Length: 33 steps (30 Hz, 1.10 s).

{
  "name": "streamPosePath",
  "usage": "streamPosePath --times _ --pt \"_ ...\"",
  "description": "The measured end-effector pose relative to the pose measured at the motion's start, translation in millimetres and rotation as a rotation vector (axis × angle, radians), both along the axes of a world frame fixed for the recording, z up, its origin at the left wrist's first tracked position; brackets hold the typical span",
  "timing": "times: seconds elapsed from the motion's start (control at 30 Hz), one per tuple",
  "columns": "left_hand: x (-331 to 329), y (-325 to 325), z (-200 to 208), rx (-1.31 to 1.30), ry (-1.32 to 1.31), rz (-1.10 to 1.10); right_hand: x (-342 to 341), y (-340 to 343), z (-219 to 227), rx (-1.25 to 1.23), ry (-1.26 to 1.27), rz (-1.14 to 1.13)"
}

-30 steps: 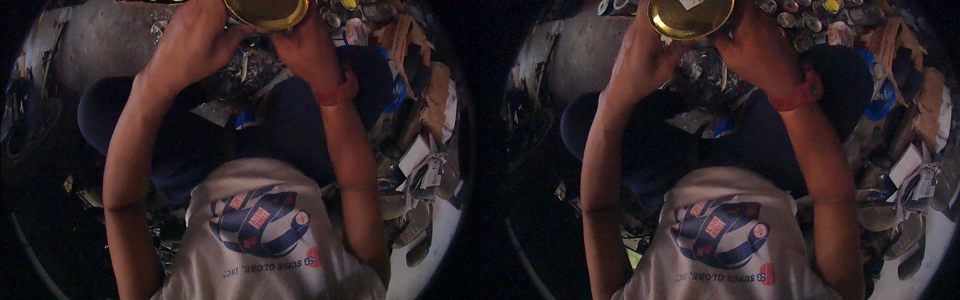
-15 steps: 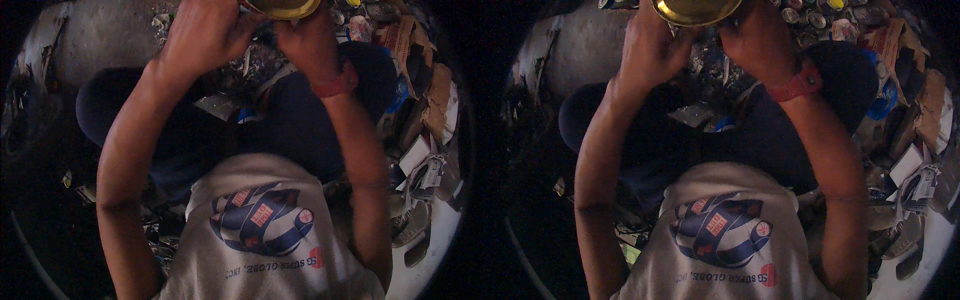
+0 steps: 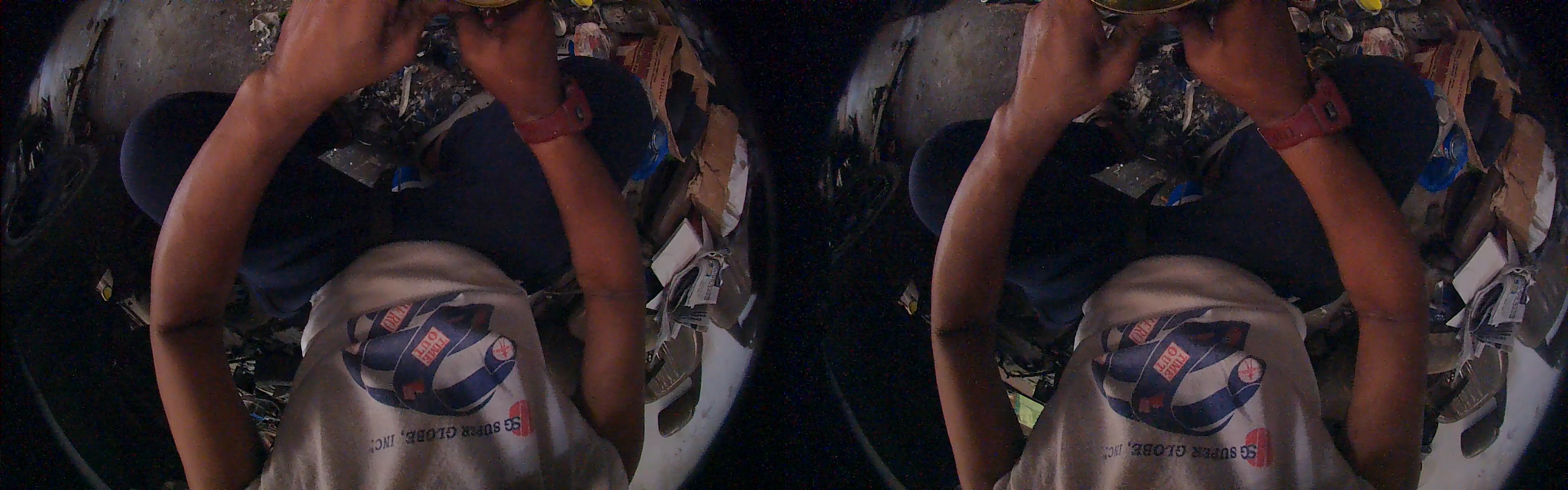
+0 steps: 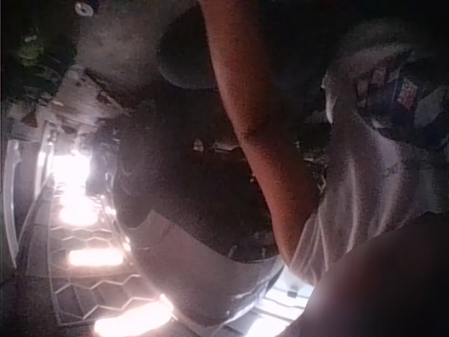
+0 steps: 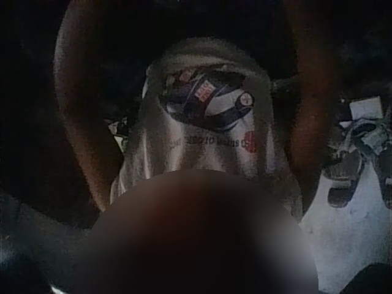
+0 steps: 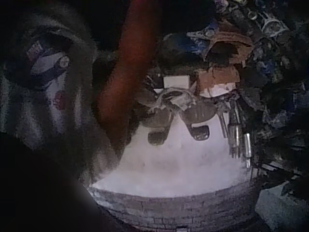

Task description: The person sits on the floor and sorts through a large pile of metal cans, picking them up one by one, inspecting them, and placing them into separate groups. The person also handles a blue plastic container and a small white bottle during the process.

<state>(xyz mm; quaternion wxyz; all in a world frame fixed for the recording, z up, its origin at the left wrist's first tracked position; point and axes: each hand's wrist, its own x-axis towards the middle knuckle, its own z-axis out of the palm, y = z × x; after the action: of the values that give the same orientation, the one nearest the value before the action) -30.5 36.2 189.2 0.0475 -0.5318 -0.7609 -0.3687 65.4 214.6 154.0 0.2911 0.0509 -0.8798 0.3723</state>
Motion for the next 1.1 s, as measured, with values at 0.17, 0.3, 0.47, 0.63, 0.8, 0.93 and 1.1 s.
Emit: streamPosePath --times 0.17,0.3,0.47,0.63,0.8,0.93,1.1 --pt "0.6 -2.4 3.5 0.016 0.054 0.000 3.1 -0.9 9.6 -0.007 -0.093 0.008" --pt "-1.1 -0.6 5.1 -0.033 0.015 0.015 0.6 -0.5 10.1 0.009 -0.091 0.007" --pt "-4.0 2.6 1.6 0.031 0.033 -0.013 -0.8 1.8 2.4 -0.022 -0.077 0.009" --pt "-5.1 2.1 -1.3 0.059 0.108 -0.039 -0.7 2.1 -2.6 -0.047 -0.076 0.011" --pt "-4.3 -1.4 -3.0 -0.032 0.094 -0.003 -0.9 4.0 -4.0 -0.096 -0.086 0.044" --pt "-4.0 -2.9 -5.1 -0.028 0.104 0.004 0.8 6.6 -4.5 -0.060 -0.078 0.052" --pt "-2.3 -2.8 -1.3 -0.063 0.075 0.018 -2.2 2.5 -3.7 -0.112 -0.007 0.088"
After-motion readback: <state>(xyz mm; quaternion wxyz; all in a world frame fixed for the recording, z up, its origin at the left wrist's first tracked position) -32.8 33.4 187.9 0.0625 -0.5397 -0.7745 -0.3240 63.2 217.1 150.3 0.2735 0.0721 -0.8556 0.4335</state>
